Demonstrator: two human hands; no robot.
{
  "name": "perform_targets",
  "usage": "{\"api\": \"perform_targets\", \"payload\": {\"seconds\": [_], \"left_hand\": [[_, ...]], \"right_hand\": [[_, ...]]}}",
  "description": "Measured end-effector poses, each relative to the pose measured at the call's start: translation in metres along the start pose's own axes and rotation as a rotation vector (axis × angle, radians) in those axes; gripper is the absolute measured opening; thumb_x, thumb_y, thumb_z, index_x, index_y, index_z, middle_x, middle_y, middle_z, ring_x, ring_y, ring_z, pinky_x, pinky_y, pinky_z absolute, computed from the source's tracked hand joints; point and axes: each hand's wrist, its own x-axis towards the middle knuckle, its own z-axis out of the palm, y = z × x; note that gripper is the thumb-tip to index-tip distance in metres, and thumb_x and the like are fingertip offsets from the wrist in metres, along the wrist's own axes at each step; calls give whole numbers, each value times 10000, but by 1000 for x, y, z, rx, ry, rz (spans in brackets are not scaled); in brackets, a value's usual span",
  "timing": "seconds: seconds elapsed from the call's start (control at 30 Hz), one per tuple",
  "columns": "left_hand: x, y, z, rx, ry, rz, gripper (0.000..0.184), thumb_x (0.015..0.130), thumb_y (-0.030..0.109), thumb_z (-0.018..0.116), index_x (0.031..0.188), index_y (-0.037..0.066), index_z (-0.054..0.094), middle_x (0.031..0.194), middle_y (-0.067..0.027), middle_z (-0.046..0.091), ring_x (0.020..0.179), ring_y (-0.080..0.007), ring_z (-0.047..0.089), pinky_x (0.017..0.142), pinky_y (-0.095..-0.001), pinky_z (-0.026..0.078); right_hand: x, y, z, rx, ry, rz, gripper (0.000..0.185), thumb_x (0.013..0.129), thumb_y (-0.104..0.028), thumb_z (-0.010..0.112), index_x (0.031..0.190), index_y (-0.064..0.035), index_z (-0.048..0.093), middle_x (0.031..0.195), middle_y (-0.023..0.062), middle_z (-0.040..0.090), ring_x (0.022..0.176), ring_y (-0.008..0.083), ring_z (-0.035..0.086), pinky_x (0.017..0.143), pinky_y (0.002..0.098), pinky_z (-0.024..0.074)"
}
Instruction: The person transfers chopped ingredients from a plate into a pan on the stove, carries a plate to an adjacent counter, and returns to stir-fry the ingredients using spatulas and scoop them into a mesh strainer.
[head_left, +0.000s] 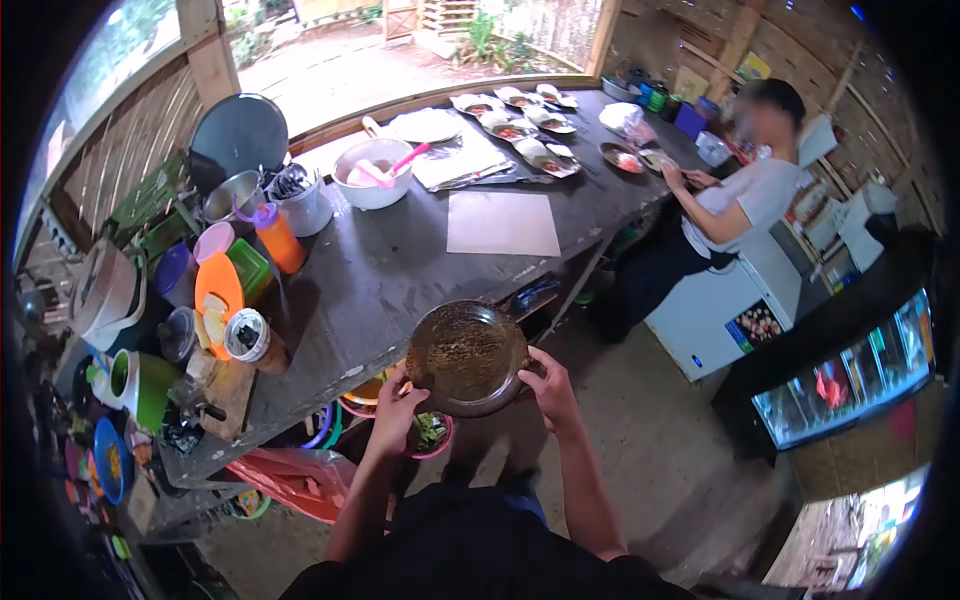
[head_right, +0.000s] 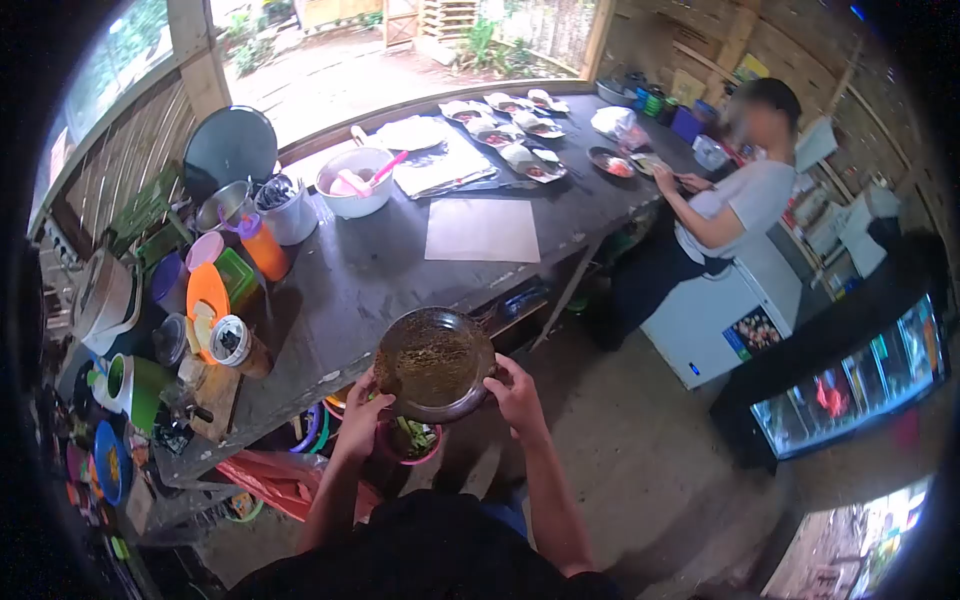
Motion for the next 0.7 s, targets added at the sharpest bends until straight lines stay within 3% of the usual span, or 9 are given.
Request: {"api": "perform_targets", "payload": {"seconds": [0.03, 0.07, 0.13, 0.3, 0.33, 0.43, 0.7], "left_hand": [[8, -5, 3, -2, 28, 4, 638, 815, -53, 560, 1421, 81, 412, 1294, -53, 541, 1106, -166, 560, 854, -326, 522], [16, -10, 7, -18, 58, -23, 636, 815, -57, 549, 1421, 83, 414, 1284, -47, 546, 1086, -165, 574, 835, -316, 530], [32, -9, 19, -37, 123, -36, 633, 816, -60, 537, 1420, 84, 416, 1273, -42, 552, 1066, -164, 589, 817, -306, 538], [75, -20, 58, 45, 225, 100, 671, 799, -72, 536, 1436, 94, 406, 1257, -57, 563, 1018, -156, 607, 776, -282, 547], [79, -8, 77, -35, 275, 72, 696, 765, -130, 531, 1433, 13, 395, 1287, -60, 572, 1103, -134, 572, 923, -239, 450], [98, -13, 105, -6, 352, 214, 690, 764, -140, 522, 1428, 0, 397, 1291, -71, 570, 1115, -136, 566, 935, -243, 448], [129, -30, 130, 120, 554, 299, 625, 810, -124, 562, 1408, -43, 398, 1331, -113, 531, 1147, -161, 545, 948, -270, 457]], "right_hand": [[14, -3, -3, 6, -29, 5, 427, 875, 5, 582, 1294, 46, 506, 1055, 81, 635, 902, 137, 613, 771, 286, 526], [27, -6, -7, 9, -59, 13, 427, 875, 5, 582, 1294, 46, 506, 1055, 81, 635, 902, 137, 613, 771, 286, 526], [55, -10, -17, 45, -137, 156, 484, 878, 20, 562, 1351, 30, 458, 1053, 73, 604, 829, 143, 626, 661, 284, 558], [128, -23, -49, 87, -323, 179, 515, 875, 48, 550, 1374, 33, 428, 1071, 89, 567, 777, 139, 622, 610, 275, 569], [143, -23, -56, 39, -340, 158, 506, 878, 46, 550, 1372, 13, 443, 1070, 96, 573, 771, 138, 624, 608, 271, 565], [185, -28, -74, -41, -390, 136, 507, 876, 48, 561, 1370, -13, 464, 1052, 96, 577, 714, 133, 622, 591, 256, 549], [255, -36, -84, -103, -553, 187, 546, 853, 53, 594, 1379, -26, 472, 1031, 91, 571, 642, 128, 614, 557, 251, 535]]}}
